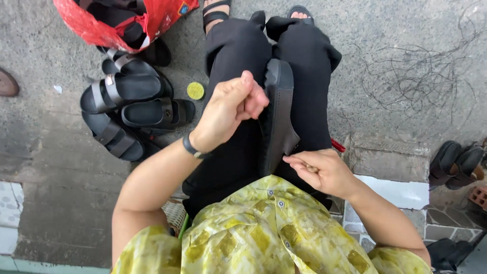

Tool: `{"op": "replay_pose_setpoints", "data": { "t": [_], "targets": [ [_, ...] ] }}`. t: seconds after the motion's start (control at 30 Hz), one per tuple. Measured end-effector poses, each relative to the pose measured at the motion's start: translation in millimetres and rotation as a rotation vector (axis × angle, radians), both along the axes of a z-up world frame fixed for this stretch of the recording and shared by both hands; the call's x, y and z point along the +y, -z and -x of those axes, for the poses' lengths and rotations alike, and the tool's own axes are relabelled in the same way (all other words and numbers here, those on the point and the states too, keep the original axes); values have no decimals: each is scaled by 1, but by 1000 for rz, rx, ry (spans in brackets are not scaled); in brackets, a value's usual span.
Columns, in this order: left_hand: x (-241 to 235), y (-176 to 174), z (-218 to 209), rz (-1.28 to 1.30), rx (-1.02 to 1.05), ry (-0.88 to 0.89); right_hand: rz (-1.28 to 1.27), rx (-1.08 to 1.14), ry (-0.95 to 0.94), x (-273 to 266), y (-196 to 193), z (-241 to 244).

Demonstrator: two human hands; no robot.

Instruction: Hand-stitching the sole of a sandal to its upper part using a needle and thread for repair.

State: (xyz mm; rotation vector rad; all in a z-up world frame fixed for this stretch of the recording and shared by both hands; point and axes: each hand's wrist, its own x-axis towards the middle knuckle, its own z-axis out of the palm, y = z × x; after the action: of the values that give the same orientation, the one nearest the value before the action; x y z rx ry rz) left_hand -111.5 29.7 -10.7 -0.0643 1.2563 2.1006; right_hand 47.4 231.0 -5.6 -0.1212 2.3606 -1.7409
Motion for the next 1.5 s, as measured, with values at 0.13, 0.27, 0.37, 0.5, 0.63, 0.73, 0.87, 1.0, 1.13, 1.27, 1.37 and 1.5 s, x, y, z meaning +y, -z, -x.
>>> {"op": "replay_pose_setpoints", "data": {
  "t": [0.13,0.27,0.37,0.5,0.63,0.73,0.87,1.0,1.13,1.27,1.37,1.5],
  "targets": [
    [-32,-29,22,255,396,242,-61,-80,56,15,-26,8],
    [-46,-33,0,829,1321,91,-623,267,-43,16,-20,-12],
    [-37,-26,-43,590,1212,178,-768,443,-216,1,-26,1],
    [-32,-14,-74,596,1039,320,-904,543,-351,0,-31,12],
    [-31,-9,-74,611,1081,300,-953,558,-379,2,-30,11],
    [-31,-10,-73,620,1090,296,-1011,541,-408,2,-32,12],
    [-31,-7,-74,644,1099,293,-1044,537,-442,4,-32,13],
    [-27,-5,-72,626,1110,247,-1110,518,-463,1,-41,13],
    [-25,7,-73,622,1125,215,-1109,563,-415,-10,-27,8],
    [-19,17,-73,626,1196,120,-923,532,-294,-17,14,-4],
    [-19,13,-75,720,1330,105,-767,476,-221,-20,10,-3],
    [-32,-4,-85,830,1483,133,-617,392,-80,-20,-1,-5]
  ]
}}
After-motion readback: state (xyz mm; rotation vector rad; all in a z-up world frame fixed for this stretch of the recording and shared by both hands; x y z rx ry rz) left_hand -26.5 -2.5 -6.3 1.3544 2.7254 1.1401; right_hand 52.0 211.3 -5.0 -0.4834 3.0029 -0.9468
